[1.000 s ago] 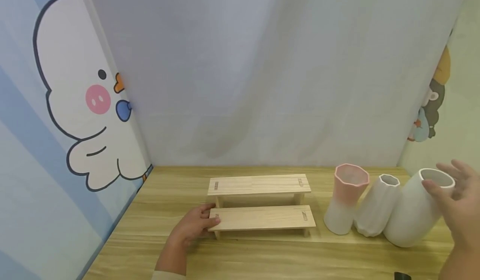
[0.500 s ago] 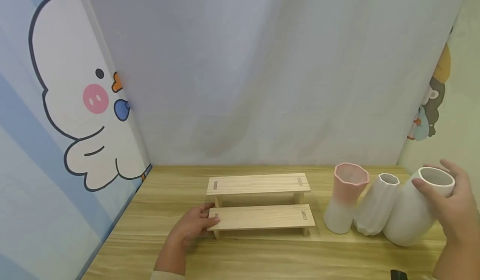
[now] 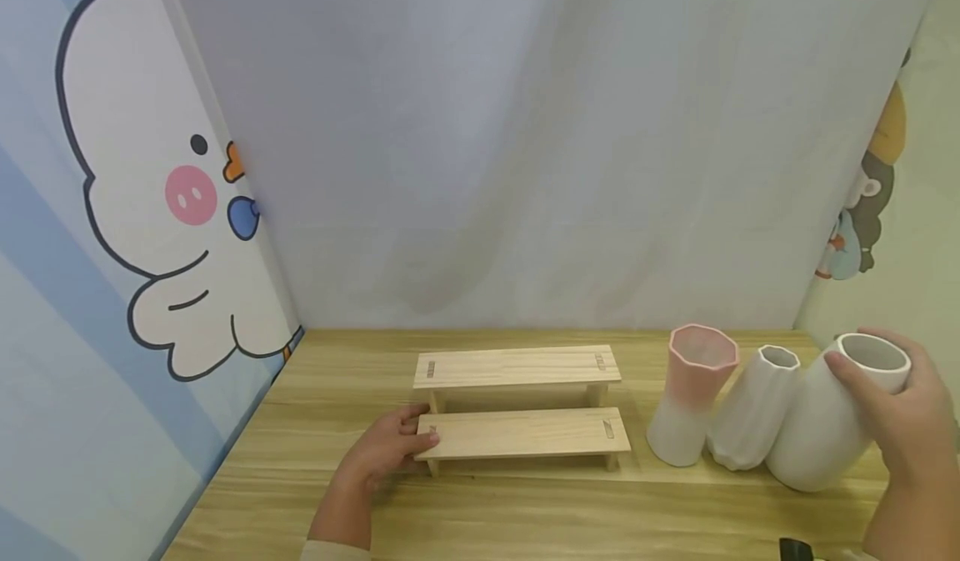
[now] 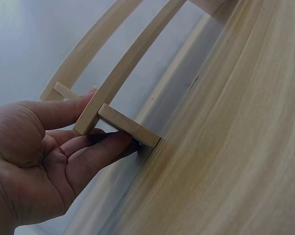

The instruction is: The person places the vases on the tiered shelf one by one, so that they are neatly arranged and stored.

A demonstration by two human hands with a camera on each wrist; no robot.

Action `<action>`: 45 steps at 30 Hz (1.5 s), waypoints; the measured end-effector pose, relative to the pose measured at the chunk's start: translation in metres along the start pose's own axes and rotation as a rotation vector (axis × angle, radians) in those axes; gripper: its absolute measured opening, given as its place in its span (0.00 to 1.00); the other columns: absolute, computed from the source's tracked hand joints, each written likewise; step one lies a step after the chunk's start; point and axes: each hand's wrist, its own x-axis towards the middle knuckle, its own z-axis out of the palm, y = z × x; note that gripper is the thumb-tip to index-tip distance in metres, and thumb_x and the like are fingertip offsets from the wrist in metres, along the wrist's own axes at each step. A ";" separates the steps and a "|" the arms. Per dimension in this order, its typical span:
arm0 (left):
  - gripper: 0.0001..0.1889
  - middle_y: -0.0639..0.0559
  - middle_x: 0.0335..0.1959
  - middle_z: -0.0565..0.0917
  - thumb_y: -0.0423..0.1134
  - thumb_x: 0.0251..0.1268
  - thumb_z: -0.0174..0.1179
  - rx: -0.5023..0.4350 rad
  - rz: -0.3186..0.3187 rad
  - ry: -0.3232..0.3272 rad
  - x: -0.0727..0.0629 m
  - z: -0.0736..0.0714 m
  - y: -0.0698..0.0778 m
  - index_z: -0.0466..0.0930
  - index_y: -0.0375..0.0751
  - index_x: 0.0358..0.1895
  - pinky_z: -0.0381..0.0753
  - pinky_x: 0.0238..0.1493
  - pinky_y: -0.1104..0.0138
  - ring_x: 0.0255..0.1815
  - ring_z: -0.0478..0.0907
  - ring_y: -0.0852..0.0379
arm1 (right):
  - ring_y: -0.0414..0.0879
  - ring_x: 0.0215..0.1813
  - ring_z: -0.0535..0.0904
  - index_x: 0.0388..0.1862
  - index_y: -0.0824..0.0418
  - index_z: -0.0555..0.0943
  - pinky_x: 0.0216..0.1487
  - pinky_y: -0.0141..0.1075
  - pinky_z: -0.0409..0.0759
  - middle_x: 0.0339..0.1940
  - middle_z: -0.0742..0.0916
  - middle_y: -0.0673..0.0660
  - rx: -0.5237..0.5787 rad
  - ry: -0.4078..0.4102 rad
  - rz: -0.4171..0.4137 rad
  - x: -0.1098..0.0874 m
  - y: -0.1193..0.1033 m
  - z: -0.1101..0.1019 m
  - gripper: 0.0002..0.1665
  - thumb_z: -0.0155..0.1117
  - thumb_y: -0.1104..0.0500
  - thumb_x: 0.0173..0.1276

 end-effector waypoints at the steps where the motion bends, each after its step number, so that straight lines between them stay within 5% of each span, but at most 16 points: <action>1: 0.40 0.21 0.68 0.64 0.39 0.66 0.65 -0.002 -0.001 0.000 0.000 0.000 0.000 0.52 0.29 0.75 0.83 0.51 0.50 0.60 0.77 0.35 | 0.27 0.40 0.69 0.62 0.33 0.70 0.27 0.19 0.72 0.40 0.73 0.33 -0.004 0.007 0.008 0.000 0.000 0.000 0.31 0.71 0.49 0.63; 28: 0.39 0.18 0.70 0.56 0.40 0.66 0.65 0.017 0.003 0.022 -0.004 0.002 0.002 0.56 0.31 0.75 0.84 0.51 0.49 0.68 0.65 0.28 | 0.26 0.34 0.71 0.46 0.33 0.72 0.26 0.17 0.72 0.33 0.75 0.33 0.042 0.141 0.037 0.001 -0.003 0.006 0.22 0.73 0.53 0.60; 38: 0.40 0.19 0.70 0.58 0.40 0.66 0.65 0.004 0.008 0.010 -0.003 0.002 0.002 0.54 0.30 0.75 0.82 0.53 0.48 0.67 0.67 0.29 | 0.28 0.34 0.71 0.46 0.34 0.72 0.25 0.18 0.72 0.35 0.75 0.36 0.074 0.153 0.055 0.001 -0.005 0.006 0.22 0.71 0.55 0.61; 45: 0.41 0.19 0.71 0.56 0.42 0.65 0.66 0.026 0.004 0.025 -0.004 0.001 0.003 0.55 0.31 0.75 0.82 0.55 0.50 0.71 0.59 0.27 | 0.29 0.35 0.70 0.49 0.34 0.71 0.25 0.18 0.71 0.36 0.74 0.36 0.060 0.182 0.073 -0.001 -0.010 0.004 0.23 0.70 0.55 0.61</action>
